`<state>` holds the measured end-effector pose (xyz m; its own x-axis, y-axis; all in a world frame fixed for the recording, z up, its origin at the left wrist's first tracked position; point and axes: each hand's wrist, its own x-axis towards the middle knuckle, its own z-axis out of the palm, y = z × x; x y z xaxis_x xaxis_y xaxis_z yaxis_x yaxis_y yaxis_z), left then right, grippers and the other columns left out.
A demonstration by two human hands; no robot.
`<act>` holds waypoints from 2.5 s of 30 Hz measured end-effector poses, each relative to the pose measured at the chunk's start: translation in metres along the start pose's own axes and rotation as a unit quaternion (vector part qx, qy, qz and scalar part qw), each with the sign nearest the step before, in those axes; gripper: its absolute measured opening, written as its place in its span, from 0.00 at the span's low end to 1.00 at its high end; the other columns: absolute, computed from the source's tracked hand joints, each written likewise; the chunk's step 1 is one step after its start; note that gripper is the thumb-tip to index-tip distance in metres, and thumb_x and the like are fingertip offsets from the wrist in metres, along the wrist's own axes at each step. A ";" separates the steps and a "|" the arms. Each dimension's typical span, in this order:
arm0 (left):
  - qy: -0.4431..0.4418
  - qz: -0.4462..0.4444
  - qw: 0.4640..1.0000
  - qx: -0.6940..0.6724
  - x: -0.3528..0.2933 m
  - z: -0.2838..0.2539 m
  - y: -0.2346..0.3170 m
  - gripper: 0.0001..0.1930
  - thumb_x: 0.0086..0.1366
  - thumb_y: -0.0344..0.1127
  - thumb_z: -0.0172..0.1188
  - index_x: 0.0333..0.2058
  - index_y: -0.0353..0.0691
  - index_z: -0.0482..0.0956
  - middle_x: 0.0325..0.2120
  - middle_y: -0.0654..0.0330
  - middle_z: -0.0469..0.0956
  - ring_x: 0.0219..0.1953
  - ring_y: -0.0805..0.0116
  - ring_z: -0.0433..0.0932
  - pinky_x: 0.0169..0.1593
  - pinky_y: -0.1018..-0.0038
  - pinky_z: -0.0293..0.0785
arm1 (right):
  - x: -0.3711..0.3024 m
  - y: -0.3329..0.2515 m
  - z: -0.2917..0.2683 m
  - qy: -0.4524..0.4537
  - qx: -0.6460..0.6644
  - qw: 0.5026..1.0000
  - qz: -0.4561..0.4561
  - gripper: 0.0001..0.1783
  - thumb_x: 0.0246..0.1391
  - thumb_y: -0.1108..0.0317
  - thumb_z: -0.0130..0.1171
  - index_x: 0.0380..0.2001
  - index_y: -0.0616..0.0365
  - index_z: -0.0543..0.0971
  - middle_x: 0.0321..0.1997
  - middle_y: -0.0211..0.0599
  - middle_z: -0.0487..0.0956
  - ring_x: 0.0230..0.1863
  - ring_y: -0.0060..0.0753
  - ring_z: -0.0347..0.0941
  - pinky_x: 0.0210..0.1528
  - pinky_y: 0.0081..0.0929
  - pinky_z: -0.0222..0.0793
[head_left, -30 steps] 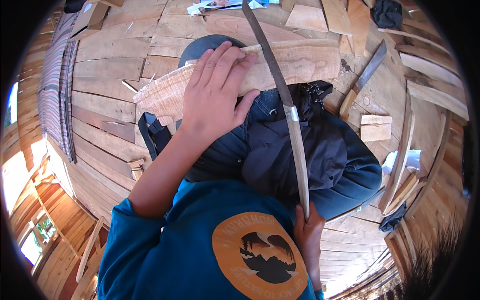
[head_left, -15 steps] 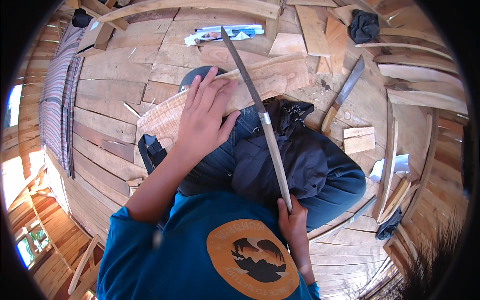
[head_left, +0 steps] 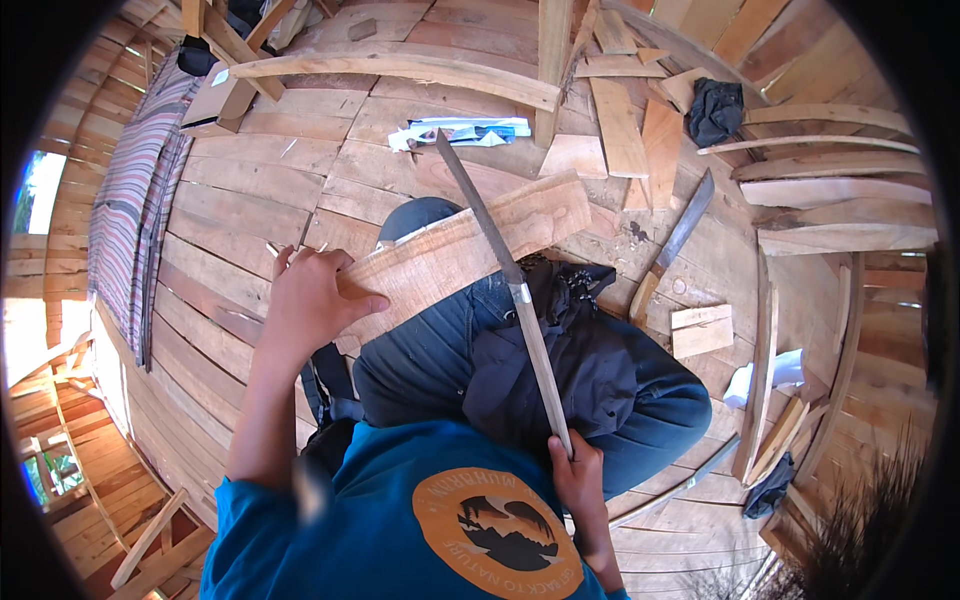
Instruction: The person saws a curved piece of wood by hand while sitting on a wooden floor, turning the wood over and sawing from different sides.
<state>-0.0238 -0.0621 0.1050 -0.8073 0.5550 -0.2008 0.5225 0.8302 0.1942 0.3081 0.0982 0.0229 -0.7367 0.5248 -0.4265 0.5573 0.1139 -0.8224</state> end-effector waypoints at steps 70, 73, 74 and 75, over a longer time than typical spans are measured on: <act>-0.060 0.444 0.889 -0.092 -0.046 0.052 0.213 0.39 0.62 0.59 0.57 0.54 0.23 0.64 0.62 0.35 0.55 0.67 0.41 0.55 0.62 0.28 0.39 | 0.092 -0.051 -0.072 0.223 0.435 0.869 -0.082 0.18 0.44 0.86 0.67 0.32 0.56 0.70 0.39 0.35 0.80 0.43 0.22 0.76 0.44 0.24 0.75; -0.106 0.457 0.874 -0.125 -0.041 0.036 0.202 0.41 0.59 0.62 0.60 0.55 0.28 0.66 0.63 0.37 0.54 0.68 0.40 0.53 0.64 0.31 0.36 | 0.086 -0.052 -0.085 0.162 0.457 0.873 -0.059 0.20 0.42 0.86 0.68 0.33 0.54 0.71 0.38 0.33 0.80 0.42 0.22 0.76 0.45 0.24 0.74; -0.085 0.459 0.874 -0.133 -0.034 0.028 0.196 0.40 0.59 0.60 0.62 0.56 0.30 0.66 0.63 0.38 0.54 0.69 0.40 0.52 0.65 0.32 0.36 | 0.084 -0.052 -0.091 0.140 0.465 0.873 -0.050 0.20 0.41 0.86 0.68 0.33 0.54 0.71 0.38 0.33 0.79 0.42 0.22 0.76 0.45 0.24 0.74; -0.064 0.461 0.874 -0.142 -0.023 0.017 0.187 0.38 0.58 0.57 0.63 0.57 0.32 0.66 0.64 0.38 0.54 0.69 0.41 0.51 0.65 0.33 0.37 | 0.083 -0.054 -0.094 0.107 0.486 0.866 -0.048 0.21 0.40 0.85 0.69 0.33 0.53 0.72 0.37 0.31 0.79 0.43 0.22 0.76 0.46 0.24 0.74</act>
<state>0.0970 0.0815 0.1295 -0.0326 0.9974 0.0637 0.8303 -0.0084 0.5572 0.2532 0.2151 0.0676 -0.6164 0.7083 -0.3439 -0.1655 -0.5436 -0.8229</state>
